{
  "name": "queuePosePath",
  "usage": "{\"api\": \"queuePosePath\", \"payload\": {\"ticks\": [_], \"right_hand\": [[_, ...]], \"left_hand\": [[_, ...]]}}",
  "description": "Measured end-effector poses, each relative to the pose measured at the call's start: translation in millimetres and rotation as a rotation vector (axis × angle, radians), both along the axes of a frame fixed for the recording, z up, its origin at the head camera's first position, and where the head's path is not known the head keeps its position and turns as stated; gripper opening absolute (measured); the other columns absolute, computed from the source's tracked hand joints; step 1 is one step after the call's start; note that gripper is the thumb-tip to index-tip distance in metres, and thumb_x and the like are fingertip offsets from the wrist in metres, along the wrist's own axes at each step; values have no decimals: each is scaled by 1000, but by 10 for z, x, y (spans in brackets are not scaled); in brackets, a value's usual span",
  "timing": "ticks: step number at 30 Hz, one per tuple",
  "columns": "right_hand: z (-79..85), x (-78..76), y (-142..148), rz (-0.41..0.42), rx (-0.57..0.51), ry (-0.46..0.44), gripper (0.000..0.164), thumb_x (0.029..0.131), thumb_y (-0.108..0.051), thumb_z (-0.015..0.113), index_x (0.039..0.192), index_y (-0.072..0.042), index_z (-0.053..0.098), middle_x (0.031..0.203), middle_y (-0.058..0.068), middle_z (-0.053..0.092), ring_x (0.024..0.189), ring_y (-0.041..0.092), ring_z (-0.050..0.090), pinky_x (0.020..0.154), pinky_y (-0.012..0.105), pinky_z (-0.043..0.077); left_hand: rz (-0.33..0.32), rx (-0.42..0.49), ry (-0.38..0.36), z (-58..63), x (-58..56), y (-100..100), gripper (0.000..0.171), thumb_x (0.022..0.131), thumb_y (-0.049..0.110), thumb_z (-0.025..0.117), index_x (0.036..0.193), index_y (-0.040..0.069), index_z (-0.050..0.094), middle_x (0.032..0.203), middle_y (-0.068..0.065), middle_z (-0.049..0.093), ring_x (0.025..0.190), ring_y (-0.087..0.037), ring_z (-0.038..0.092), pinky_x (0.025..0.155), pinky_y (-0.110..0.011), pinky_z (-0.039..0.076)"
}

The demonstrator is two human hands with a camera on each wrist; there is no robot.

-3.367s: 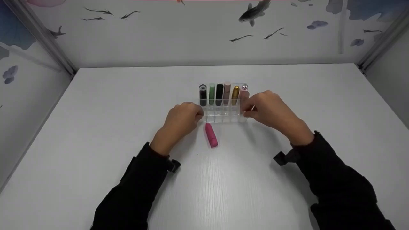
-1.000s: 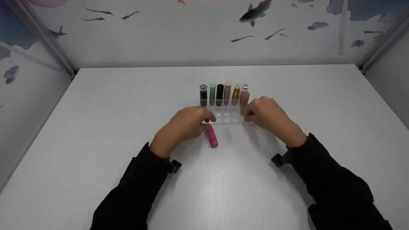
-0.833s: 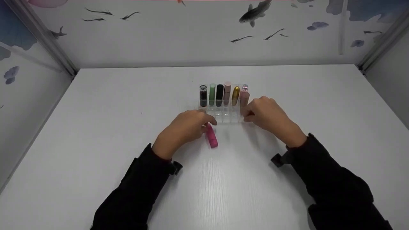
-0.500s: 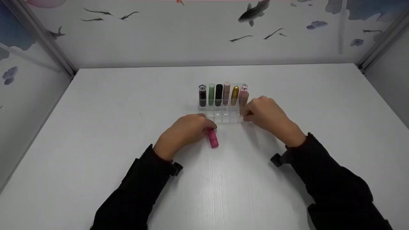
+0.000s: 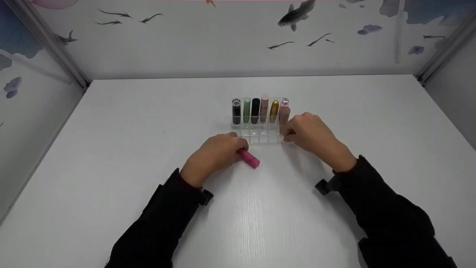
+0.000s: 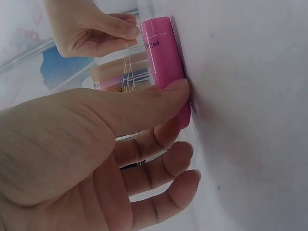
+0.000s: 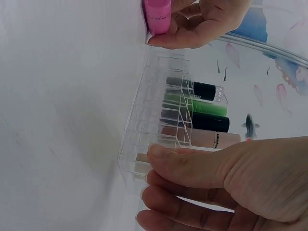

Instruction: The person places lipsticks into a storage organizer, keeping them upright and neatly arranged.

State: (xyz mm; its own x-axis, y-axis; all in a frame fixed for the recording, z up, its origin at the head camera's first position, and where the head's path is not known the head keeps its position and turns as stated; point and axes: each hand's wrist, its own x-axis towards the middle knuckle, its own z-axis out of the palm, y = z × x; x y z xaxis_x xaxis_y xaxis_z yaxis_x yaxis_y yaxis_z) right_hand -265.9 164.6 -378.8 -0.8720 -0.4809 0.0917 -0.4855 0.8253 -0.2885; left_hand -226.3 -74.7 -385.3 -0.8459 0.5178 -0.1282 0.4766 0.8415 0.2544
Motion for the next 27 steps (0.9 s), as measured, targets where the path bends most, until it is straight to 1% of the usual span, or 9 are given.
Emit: {"api": "queuePosePath", "payload": {"ticks": [5,8,12,15,18,21,27], "right_hand": [[5,-2,1,3,3,-4,13,78,-6,76,91,-7,76,85,8,73,73,17,64,68,35,54],[11,0,2,-4,10,-10,13,77,-7,76,91,-7,76,85,8,73,72,17,64,67,35,53],[14,-7,-2,-13,13,-24,15,77,-8,76,92,-7,76,86,8,74,71,18,64,67,35,53],[14,-10,-3,-19,10,-31,15,77,-9,77,92,-8,76,86,7,73,71,17,63,67,34,53],[10,-9,-2,-27,10,-35,15,77,-9,77,92,-8,76,84,6,73,70,15,63,66,32,53],[8,-3,-1,-35,4,-39,14,77,-10,77,91,-8,76,83,6,73,69,14,63,66,31,54],[3,-2,-1,-31,-13,-32,14,77,-10,77,90,-9,77,84,6,73,70,14,65,67,31,55]], "left_hand": [[-14,-6,-12,30,-10,15,18,86,17,70,103,14,70,97,-6,60,84,-20,54,78,-35,48],[-40,26,-13,57,-6,22,18,85,18,70,102,13,71,96,-6,61,85,-20,55,79,-35,48],[-64,81,-13,112,-4,26,16,88,19,67,103,13,70,94,-3,64,84,-17,55,81,-33,48],[-48,119,-27,162,-4,23,21,89,22,65,108,14,68,96,-1,63,85,-15,53,81,-30,47],[-21,171,-17,197,-4,13,24,89,23,65,112,14,67,99,-1,62,85,-14,53,80,-28,47],[-3,201,29,214,-13,4,26,92,25,62,115,13,65,101,-1,62,85,-14,53,79,-27,48],[55,254,104,241,-37,5,35,96,34,54,124,13,58,104,-2,57,85,-13,52,75,-24,48]]}}
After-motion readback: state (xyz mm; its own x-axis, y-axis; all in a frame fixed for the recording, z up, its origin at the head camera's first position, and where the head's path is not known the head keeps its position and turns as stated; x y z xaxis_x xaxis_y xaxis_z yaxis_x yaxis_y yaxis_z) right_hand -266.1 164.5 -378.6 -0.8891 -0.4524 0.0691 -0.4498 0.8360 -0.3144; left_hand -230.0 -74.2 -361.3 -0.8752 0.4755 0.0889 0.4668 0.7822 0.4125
